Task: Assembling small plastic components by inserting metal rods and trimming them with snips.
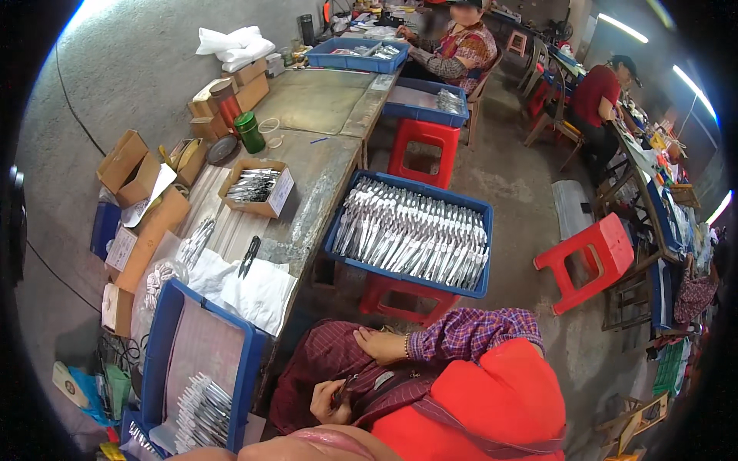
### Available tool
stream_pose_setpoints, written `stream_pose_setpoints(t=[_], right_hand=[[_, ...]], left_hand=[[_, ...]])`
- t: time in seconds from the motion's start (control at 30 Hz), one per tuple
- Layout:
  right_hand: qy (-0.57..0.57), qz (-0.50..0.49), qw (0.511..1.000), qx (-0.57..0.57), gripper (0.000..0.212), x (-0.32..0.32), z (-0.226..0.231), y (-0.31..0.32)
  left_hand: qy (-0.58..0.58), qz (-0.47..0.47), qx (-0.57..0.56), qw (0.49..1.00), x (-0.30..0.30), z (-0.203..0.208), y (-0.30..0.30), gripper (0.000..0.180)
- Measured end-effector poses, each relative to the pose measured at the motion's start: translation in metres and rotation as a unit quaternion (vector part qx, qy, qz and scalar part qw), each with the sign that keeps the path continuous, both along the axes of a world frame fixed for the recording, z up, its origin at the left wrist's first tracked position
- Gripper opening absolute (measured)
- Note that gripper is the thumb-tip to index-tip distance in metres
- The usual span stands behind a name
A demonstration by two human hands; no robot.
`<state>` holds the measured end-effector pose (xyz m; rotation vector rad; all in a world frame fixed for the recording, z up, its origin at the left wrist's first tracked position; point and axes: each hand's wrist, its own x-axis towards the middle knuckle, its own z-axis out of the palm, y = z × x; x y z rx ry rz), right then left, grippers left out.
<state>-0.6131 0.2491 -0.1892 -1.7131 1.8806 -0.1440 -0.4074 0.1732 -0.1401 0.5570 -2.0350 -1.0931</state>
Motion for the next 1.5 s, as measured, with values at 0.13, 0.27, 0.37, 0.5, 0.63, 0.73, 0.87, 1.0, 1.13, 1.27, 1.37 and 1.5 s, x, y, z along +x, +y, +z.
stream_pose_setpoints(t=[0.13, 0.27, 0.37, 0.5, 0.63, 0.73, 0.87, 1.0, 1.13, 1.27, 1.37, 1.5], right_hand=[[-0.031, 0.016, 0.999, -0.003, 0.085, 0.002, -0.005, -0.020], [-0.086, 0.023, 0.996, 0.018, 0.089, -0.007, -0.003, -0.047], [-0.086, 0.051, 0.995, 0.004, 0.089, -0.012, -0.018, -0.044], [-0.159, 0.058, 0.985, -0.018, 0.075, -0.014, 0.018, -0.045], [-0.299, 0.024, 0.952, -0.066, 0.044, -0.008, 0.058, -0.059], [-0.497, -0.060, 0.863, 0.072, 0.041, -0.004, 0.067, -0.059], [-0.714, -0.236, 0.604, 0.265, 0.041, 0.015, 0.072, -0.045], [-0.739, -0.248, 0.536, 0.323, 0.044, 0.022, 0.063, -0.043], [-0.705, -0.287, 0.561, 0.326, 0.043, 0.026, 0.062, -0.051], [-0.655, -0.272, 0.636, 0.304, 0.036, 0.029, 0.053, -0.051], [-0.647, -0.224, 0.683, 0.255, 0.036, 0.028, 0.055, -0.047], [-0.568, -0.244, 0.736, 0.276, 0.038, 0.036, 0.066, -0.045]], left_hand=[[-0.016, 0.007, 0.057, 0.998, -0.003, 0.009, 0.002, 0.030], [-0.023, -0.001, 0.072, 0.997, -0.005, 0.008, 0.001, 0.030], [-0.022, -0.002, 0.076, 0.997, -0.008, 0.004, -0.001, 0.028], [-0.006, -0.001, 0.033, 0.999, -0.011, 0.008, -0.006, 0.030], [-0.001, 0.016, -0.057, 0.998, -0.007, 0.023, -0.021, 0.032], [0.004, 0.025, -0.093, 0.995, -0.007, 0.036, -0.024, 0.025], [0.018, -0.046, -0.121, 0.991, -0.003, 0.027, -0.024, 0.022], [0.021, -0.023, -0.199, 0.980, 0.001, 0.030, -0.016, 0.019], [0.012, -0.016, -0.130, 0.991, 0.001, 0.015, -0.007, 0.017], [0.059, 0.009, -0.026, 0.998, 0.009, 0.014, -0.008, 0.026], [0.042, 0.036, 0.031, 0.998, 0.025, 0.030, -0.017, 0.026], [0.031, 0.077, 0.192, 0.978, 0.044, 0.043, -0.028, 0.020]])
